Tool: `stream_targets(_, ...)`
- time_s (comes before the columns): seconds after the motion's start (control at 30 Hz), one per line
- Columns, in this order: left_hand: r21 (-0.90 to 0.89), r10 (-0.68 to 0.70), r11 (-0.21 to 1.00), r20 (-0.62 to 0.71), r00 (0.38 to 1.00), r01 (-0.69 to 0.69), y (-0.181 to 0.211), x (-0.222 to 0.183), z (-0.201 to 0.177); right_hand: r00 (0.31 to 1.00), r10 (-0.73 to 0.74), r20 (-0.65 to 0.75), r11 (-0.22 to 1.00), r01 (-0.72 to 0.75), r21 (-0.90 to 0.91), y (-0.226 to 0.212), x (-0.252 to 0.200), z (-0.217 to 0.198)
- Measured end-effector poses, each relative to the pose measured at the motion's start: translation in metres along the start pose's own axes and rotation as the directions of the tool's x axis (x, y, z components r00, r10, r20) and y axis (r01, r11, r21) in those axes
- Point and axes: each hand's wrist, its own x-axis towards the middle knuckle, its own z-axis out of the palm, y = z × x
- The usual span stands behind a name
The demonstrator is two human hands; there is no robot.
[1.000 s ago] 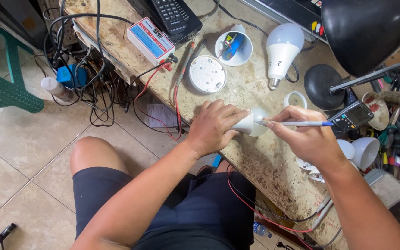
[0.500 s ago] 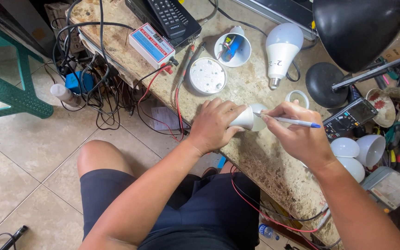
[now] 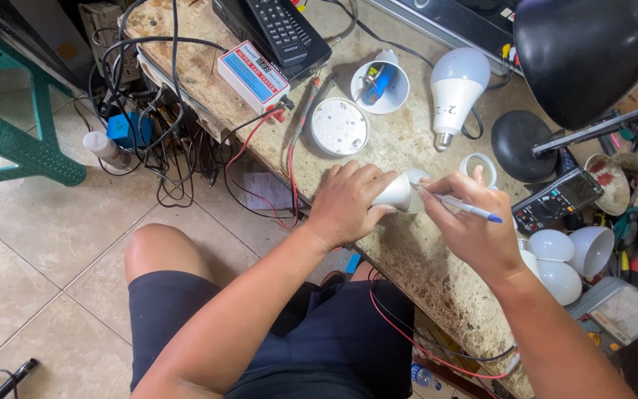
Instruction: Marking LED bulbs with a pen and testing them on a repair bench.
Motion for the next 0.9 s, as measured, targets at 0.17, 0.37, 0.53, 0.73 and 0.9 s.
stream_targets(0.17, 0.001, 0.005, 1.0, -0.015, 1.0, -0.005, -0.001, -0.002, 0.004, 1.0, 0.011, 0.011, 0.999, -0.01, -0.037, -0.003, -0.005, 0.002)
stream_targets(0.37, 0.035, 0.028, 0.999, -0.035, 0.999, -0.027, 0.0, -0.002, 0.004, 0.99, -0.142, -0.009, 0.989, 0.141, -0.034, 0.0, -0.016, 0.012)
stream_targets(0.53, 0.036, 0.03, 0.999, -0.036, 0.999, -0.029, -0.001, -0.002, 0.004, 0.988, -0.141, -0.069, 0.99, 0.14, -0.027, 0.002, -0.021, 0.017)
stream_targets(0.73, 0.022, 0.027, 0.999, -0.027, 0.999, -0.027, -0.001, -0.002, 0.004, 0.995, -0.097, -0.016, 0.995, 0.096, -0.029, 0.007, -0.017, 0.014)
stream_targets(0.9, 0.03, 0.024, 0.999, -0.025, 0.999, -0.023, -0.004, -0.003, 0.013, 0.993, -0.118, -0.03, 0.992, 0.116, -0.054, 0.002, -0.022, 0.018)
